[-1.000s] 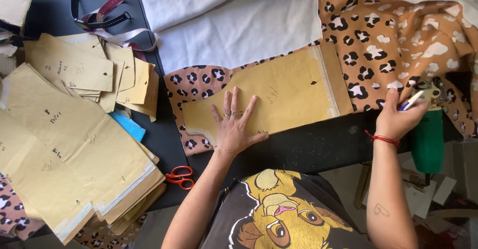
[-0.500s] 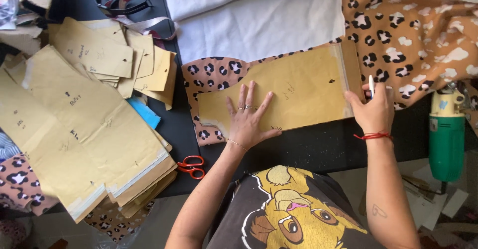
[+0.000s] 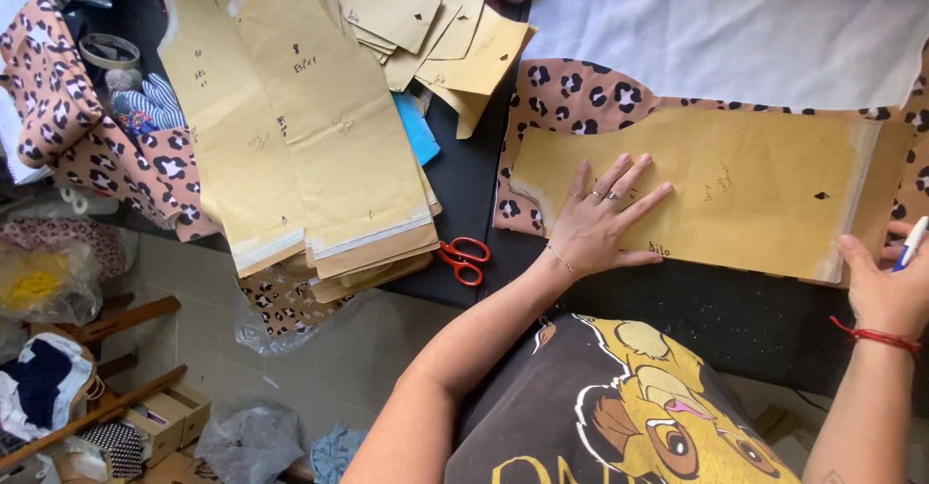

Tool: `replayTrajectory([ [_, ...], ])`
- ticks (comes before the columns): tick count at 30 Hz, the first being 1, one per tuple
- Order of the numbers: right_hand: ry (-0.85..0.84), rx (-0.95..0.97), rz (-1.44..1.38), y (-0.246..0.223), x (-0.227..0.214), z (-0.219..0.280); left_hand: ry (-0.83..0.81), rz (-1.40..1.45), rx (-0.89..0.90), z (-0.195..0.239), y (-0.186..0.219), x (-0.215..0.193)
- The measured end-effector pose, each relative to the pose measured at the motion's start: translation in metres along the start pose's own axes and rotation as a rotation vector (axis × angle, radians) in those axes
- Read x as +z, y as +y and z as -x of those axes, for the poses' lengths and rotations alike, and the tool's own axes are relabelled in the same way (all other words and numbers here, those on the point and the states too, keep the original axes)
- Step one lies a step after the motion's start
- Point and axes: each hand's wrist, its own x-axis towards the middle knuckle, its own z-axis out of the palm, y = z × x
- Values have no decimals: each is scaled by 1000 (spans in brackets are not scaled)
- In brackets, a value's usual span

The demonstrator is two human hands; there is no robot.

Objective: Cutting leopard-print fabric using paper patterns and an electric rotary cutter

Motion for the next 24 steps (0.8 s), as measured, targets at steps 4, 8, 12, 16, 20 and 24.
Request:
replayTrajectory([
  [4, 75, -98, 57, -12, -1, 6, -10, -4, -7, 3, -6, -1],
  [8, 94, -133, 32, -10, 1, 7, -62, -9, 19, 2, -10, -2],
  [12, 107, -72, -12, -16, 6, 4, -4, 70, 39, 4, -15, 6],
  [16, 127, 29, 10, -35, -5, 6, 118, 219, 95, 0, -12, 19],
  [20, 96, 76, 20, -54, -7, 7, 113, 178, 59, 1, -12, 17],
  [24, 313, -233, 118, -91, -11, 12, 85, 199, 39, -3, -12, 14],
])
